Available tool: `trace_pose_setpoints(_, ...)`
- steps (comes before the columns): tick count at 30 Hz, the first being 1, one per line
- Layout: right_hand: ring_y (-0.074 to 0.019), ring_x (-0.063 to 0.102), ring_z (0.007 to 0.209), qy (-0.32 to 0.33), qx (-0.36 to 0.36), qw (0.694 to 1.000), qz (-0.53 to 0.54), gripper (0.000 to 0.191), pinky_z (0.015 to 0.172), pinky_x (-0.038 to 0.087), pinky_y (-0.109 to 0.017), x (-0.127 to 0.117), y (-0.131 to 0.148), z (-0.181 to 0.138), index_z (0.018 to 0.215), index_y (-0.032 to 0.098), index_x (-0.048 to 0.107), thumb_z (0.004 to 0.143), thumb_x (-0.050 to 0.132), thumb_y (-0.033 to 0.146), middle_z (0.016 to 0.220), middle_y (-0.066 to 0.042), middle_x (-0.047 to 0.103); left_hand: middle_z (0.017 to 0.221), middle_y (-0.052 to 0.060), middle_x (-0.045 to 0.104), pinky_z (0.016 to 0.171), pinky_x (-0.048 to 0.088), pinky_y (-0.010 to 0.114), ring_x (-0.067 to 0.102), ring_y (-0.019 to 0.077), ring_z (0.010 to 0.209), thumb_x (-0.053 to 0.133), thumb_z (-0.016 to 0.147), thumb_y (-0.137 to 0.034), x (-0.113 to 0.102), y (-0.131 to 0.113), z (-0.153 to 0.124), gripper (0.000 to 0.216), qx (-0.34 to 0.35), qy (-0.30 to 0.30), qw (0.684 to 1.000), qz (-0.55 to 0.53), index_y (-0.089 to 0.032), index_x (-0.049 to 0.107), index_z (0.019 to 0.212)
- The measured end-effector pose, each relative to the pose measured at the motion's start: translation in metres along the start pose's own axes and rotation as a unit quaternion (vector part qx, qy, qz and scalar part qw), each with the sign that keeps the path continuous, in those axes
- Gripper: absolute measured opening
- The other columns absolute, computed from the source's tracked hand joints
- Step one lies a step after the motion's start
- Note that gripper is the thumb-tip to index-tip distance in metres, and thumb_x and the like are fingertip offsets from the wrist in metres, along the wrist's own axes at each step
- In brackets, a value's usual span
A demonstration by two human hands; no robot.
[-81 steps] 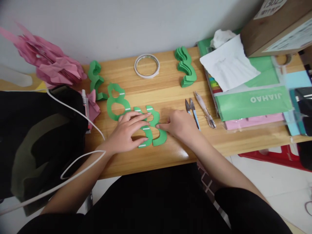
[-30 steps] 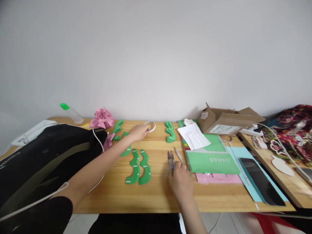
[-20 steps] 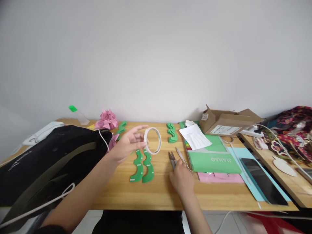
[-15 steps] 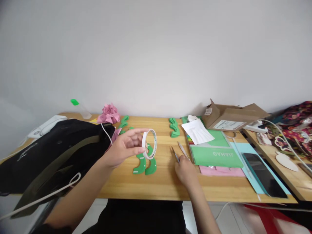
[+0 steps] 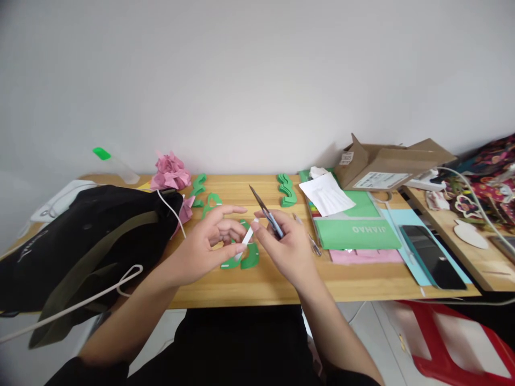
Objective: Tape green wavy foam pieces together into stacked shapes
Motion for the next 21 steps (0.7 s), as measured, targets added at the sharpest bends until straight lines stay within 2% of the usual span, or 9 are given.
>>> trace_pose_setpoints(5,-0.0086,0.036,0.046,-0.032,-0.031,0.999,-0.029,0.016,0.047,0.032,-0.023,0.001,-0.004,0.004,0.076,0.019,0.071,0.078,0.069,0.035,0.050,0.007,0.038,0.084,0.001,0.070,0.065,0.047,0.025,0.065,0.0139,0.074,0.066,0.078,-0.018,-0.006,0.007,0.004,0.042,-0.025,-0.029,0.999,-0.021,-0.021,0.052,0.117)
trace_pose_setpoints(9,-0.0093,0.038,0.049,-0.022,-0.037,0.999,-0.014,0.016,0.048,0.034,-0.023,0.001,-0.006,0.009,0.073,0.020,0.071,0.078,0.070,0.036,0.051,0.006,0.041,0.076,0.000,0.069,0.056,0.047,0.024,0.062,0.0123,0.060,0.070,0.075,-0.021,-0.007,0.016,0.010,0.040,-0.076,-0.011,0.995,-0.068,-0.018,0.058,0.114)
trace_pose_setpoints(13,-0.0104,0.042,0.051,-0.027,-0.033,0.999,-0.020,0.016,0.049,0.038,-0.024,0.002,-0.005,0.015,0.074,0.021,0.072,0.078,0.070,0.036,0.054,0.004,0.048,0.072,0.001,0.069,0.045,0.041,0.018,0.059,0.0092,0.053,0.071,0.074,-0.022,-0.007,0.021,0.014,0.026,-0.118,0.011,0.987,-0.112,-0.015,0.064,0.098)
trace_pose_setpoints(18,-0.0128,0.051,0.057,-0.026,-0.035,0.998,-0.049,0.026,0.054,0.044,-0.026,0.003,-0.006,0.022,0.094,0.021,0.074,0.083,0.063,0.043,0.072,-0.002,0.065,0.068,0.000,0.069,0.039,0.032,0.015,0.054,0.0060,0.046,0.069,0.076,-0.022,-0.008,0.022,0.015,0.017,-0.136,0.028,0.979,-0.152,-0.015,0.064,0.090)
trace_pose_setpoints(21,-0.0118,0.045,0.052,-0.004,-0.017,1.000,-0.003,0.043,0.049,0.040,-0.025,-0.004,-0.014,0.023,0.106,0.021,0.070,0.088,0.054,0.056,0.065,0.000,0.056,0.070,0.000,0.070,0.038,0.032,0.015,0.054,0.0059,0.046,0.069,0.077,-0.021,-0.011,0.022,0.014,0.018,-0.144,0.016,0.977,-0.159,-0.016,0.064,0.093)
Point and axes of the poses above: each hand's wrist, its own z-axis towards the middle knuckle, its own x-axis out of the palm, y = z × x, the point moved 5 cm from there along z, towards the middle knuckle
